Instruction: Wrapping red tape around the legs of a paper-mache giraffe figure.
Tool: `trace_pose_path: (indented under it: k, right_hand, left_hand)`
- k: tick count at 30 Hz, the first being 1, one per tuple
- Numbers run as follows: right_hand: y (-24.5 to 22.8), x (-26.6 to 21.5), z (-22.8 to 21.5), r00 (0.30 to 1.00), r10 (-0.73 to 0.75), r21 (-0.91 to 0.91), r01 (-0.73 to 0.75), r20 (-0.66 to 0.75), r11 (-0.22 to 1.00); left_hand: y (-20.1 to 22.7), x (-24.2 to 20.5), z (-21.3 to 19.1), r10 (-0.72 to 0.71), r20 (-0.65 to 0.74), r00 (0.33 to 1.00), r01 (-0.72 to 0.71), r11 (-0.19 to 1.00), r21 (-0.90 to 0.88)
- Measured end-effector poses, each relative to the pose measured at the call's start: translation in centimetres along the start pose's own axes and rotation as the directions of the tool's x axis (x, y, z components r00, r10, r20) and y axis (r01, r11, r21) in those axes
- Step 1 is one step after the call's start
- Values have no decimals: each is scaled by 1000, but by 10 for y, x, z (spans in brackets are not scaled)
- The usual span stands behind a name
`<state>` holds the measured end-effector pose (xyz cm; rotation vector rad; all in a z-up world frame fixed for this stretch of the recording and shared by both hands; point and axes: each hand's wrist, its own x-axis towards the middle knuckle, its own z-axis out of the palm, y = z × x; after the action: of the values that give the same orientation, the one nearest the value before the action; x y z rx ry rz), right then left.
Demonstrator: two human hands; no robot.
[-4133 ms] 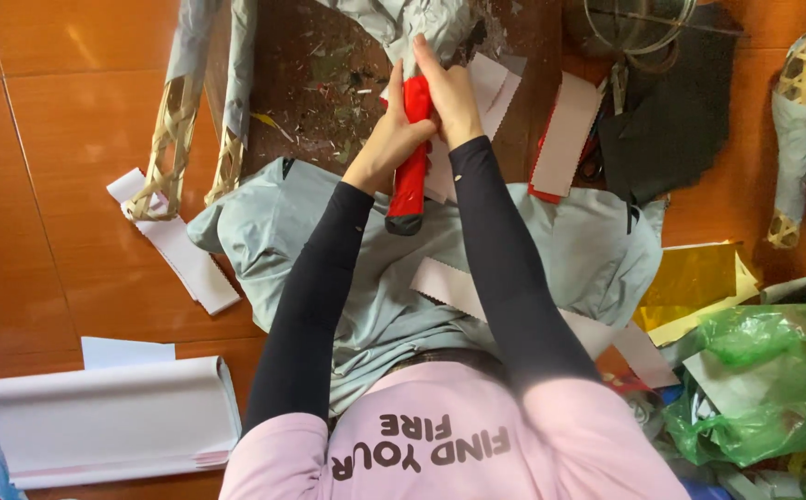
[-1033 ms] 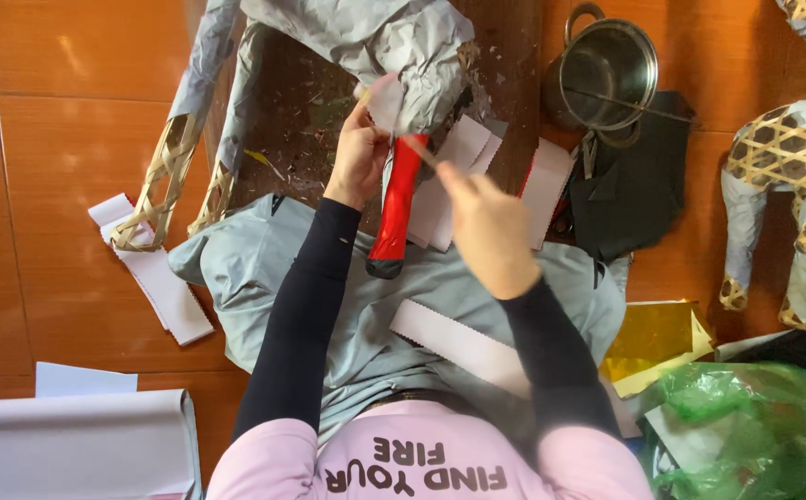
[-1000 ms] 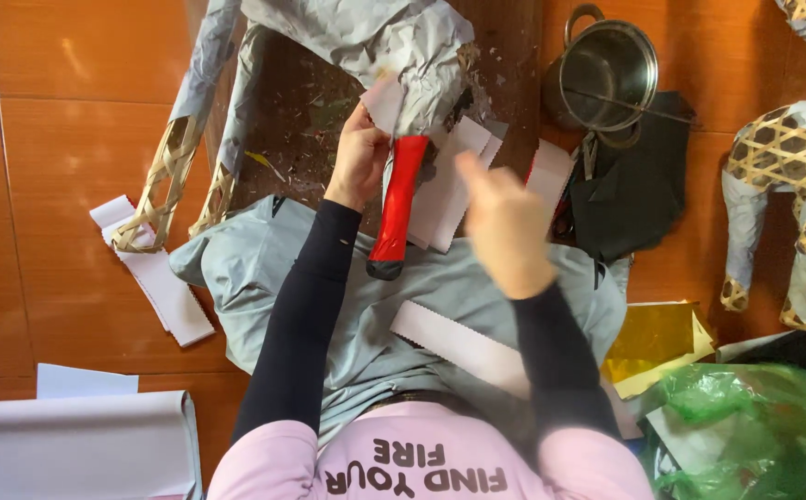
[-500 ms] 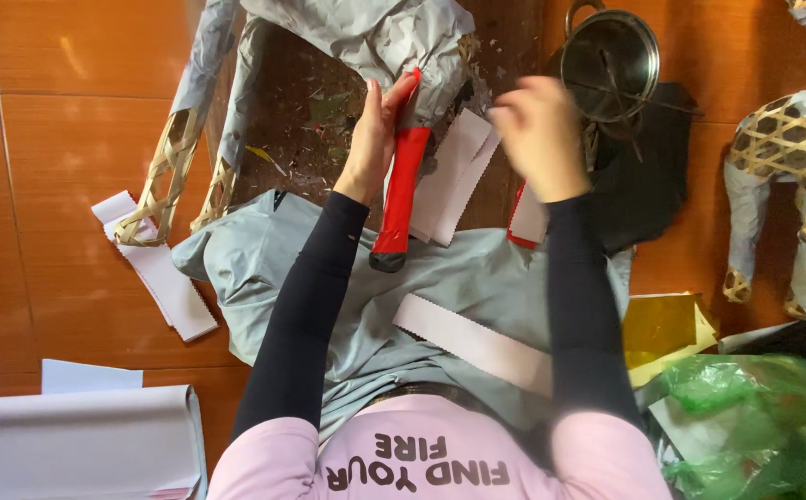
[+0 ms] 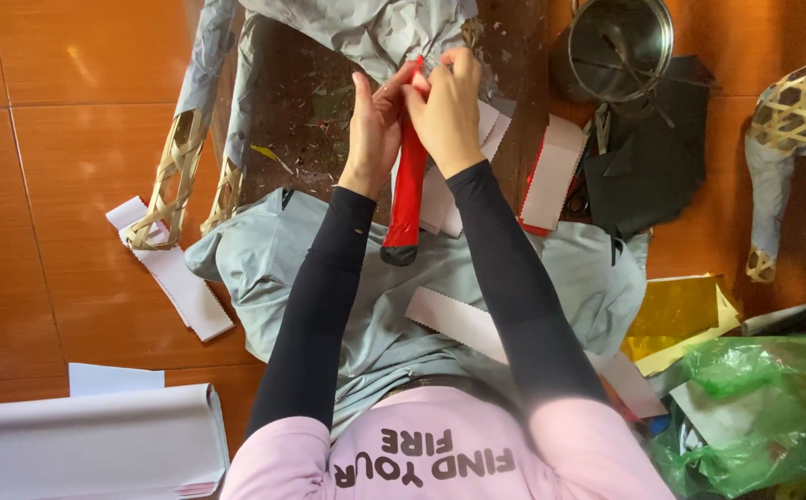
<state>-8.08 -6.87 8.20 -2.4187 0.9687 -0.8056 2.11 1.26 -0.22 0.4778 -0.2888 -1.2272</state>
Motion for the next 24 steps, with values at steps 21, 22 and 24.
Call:
trace_pose_path:
  k: [21,22,24]
  right_hand:
    - [55,8,15,995,90,71,-87,-39,994]
    - [55,6,13,995,91,70,-89,-40,994]
    - [54,2,9,988,118,241,-91,-99,966]
  left_hand:
    - [-7,-77,61,-167,-255,952,265,868,420]
    - [-4,-78,64,-169,-254,952,266,868,420]
    - [1,-80,69,-133,-173,976,197,878,437]
